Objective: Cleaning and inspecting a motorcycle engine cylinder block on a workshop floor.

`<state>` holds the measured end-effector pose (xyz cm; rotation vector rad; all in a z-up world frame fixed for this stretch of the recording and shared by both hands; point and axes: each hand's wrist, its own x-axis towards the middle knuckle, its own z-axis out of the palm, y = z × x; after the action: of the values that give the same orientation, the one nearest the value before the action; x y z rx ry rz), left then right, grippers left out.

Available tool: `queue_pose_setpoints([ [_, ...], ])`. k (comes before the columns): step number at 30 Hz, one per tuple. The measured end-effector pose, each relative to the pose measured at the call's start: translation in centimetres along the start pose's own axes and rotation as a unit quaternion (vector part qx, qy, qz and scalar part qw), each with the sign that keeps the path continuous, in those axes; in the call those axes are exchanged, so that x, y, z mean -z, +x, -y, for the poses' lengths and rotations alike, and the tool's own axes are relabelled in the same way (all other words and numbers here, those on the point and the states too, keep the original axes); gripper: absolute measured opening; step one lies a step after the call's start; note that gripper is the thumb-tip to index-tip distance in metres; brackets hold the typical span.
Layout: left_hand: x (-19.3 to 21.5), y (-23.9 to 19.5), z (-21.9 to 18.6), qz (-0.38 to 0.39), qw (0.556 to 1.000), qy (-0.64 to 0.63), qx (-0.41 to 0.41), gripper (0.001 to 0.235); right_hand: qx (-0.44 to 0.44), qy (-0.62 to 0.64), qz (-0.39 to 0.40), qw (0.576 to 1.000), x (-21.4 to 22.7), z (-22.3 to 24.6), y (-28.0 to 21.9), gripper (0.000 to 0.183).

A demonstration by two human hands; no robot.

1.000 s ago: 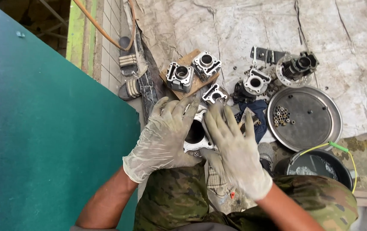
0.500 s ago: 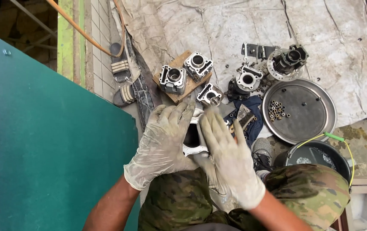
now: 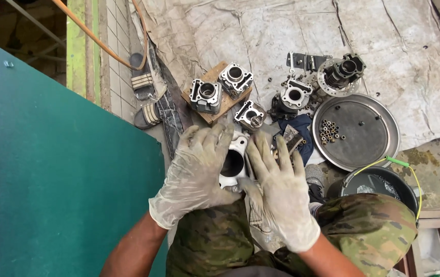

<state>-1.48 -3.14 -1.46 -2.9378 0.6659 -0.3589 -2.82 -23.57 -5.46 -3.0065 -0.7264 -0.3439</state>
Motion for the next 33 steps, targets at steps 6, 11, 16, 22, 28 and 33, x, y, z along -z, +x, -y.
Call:
queue_pose_setpoints([
  [6, -1.2, 0.1, 1.0, -0.019, 0.999, 0.030, 0.032, 0.161, 0.023, 0.061, 0.011, 0.998, 1.8, 0.8, -0.4, 0.081],
  [11, -1.1, -0.1, -0.4, -0.061, 0.991, 0.091, 0.071, 0.066, 0.009, 0.013, 0.018, 1.000, 3.1, 2.1, 0.3, 0.079],
  [16, -1.0, -0.1, -0.3, 0.008, 0.997, 0.022, 0.069, 0.150, 0.025, 0.058, -0.013, 0.998, 2.9, 2.2, 1.8, 0.076],
  [22, -0.4, -0.1, -0.3, 0.003, 0.997, 0.035, 0.062, 0.156, 0.062, -0.034, 0.018, 0.997, 1.1, 2.2, -0.7, 0.099],
  [28, -1.6, -0.2, -0.8, 0.007, 0.996, 0.050, 0.076, 0.126, 0.042, 0.081, 0.004, 0.996, 2.2, 2.1, 0.7, 0.081],
  [33, -1.2, 0.1, -0.9, -0.001, 0.996, 0.064, 0.058, 0.141, 0.090, 0.051, 0.018, 0.994, 1.6, 2.0, -1.9, 0.095],
])
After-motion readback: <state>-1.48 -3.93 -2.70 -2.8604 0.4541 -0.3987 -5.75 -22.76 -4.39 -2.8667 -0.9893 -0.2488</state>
